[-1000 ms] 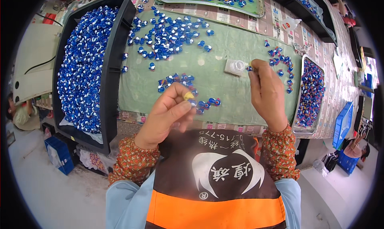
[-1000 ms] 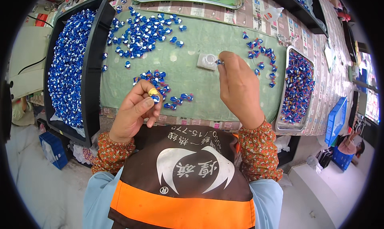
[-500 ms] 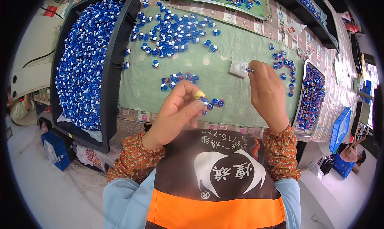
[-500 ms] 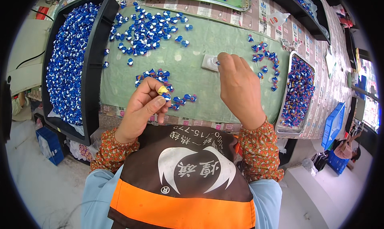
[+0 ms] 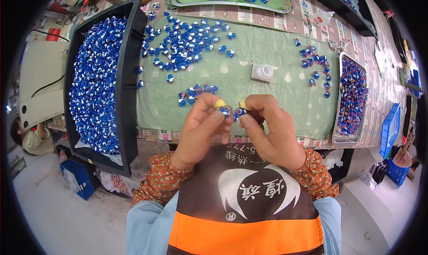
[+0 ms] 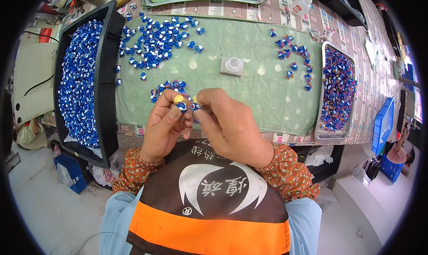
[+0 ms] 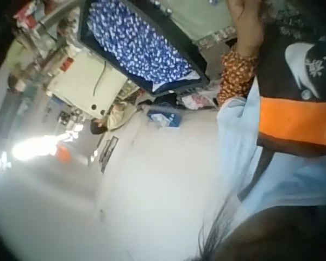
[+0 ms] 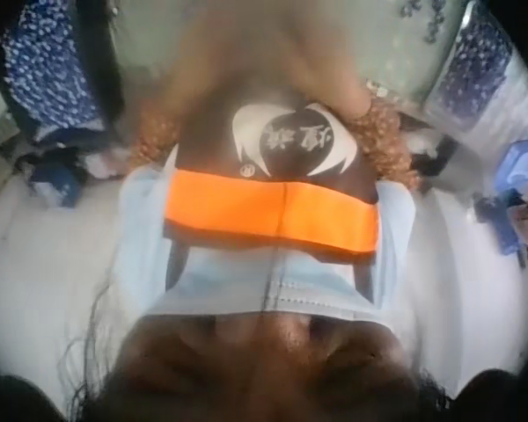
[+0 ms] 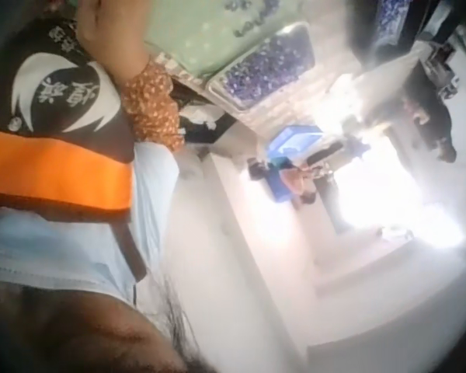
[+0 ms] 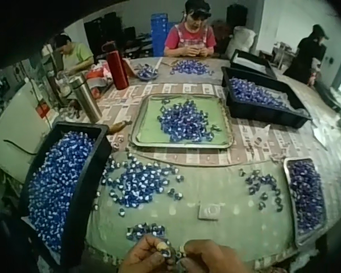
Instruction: The person assembles small plastic components by joining pieces together by hand and placing the assembled items onto the work mat.
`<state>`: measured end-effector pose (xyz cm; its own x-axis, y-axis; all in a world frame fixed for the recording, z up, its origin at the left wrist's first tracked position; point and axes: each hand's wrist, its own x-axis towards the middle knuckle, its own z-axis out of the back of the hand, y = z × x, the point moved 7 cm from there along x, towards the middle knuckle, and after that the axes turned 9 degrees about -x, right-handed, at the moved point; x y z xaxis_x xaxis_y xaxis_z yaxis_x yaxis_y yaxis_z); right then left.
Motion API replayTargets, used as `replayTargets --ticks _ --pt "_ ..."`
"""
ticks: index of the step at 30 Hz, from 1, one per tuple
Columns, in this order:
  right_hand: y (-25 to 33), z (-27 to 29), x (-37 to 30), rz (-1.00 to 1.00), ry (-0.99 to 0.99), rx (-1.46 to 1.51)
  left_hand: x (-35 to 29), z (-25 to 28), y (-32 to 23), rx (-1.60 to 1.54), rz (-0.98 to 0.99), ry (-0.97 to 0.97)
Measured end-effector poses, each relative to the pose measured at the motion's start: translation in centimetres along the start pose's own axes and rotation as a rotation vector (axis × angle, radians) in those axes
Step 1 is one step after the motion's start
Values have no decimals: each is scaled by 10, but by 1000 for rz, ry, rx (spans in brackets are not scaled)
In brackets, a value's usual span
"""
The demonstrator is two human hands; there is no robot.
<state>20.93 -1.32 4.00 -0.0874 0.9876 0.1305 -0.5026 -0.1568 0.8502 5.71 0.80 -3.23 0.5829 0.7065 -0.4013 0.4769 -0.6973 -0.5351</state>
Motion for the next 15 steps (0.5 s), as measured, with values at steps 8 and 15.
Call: replayTargets --ticks 8,15 --pt "4 -3 -3 30 -36 9 -1 -6 2 66 -92 58" --pt "3 -8 -12 -32 -13 -29 -8 -13 -5 453 -307 60"
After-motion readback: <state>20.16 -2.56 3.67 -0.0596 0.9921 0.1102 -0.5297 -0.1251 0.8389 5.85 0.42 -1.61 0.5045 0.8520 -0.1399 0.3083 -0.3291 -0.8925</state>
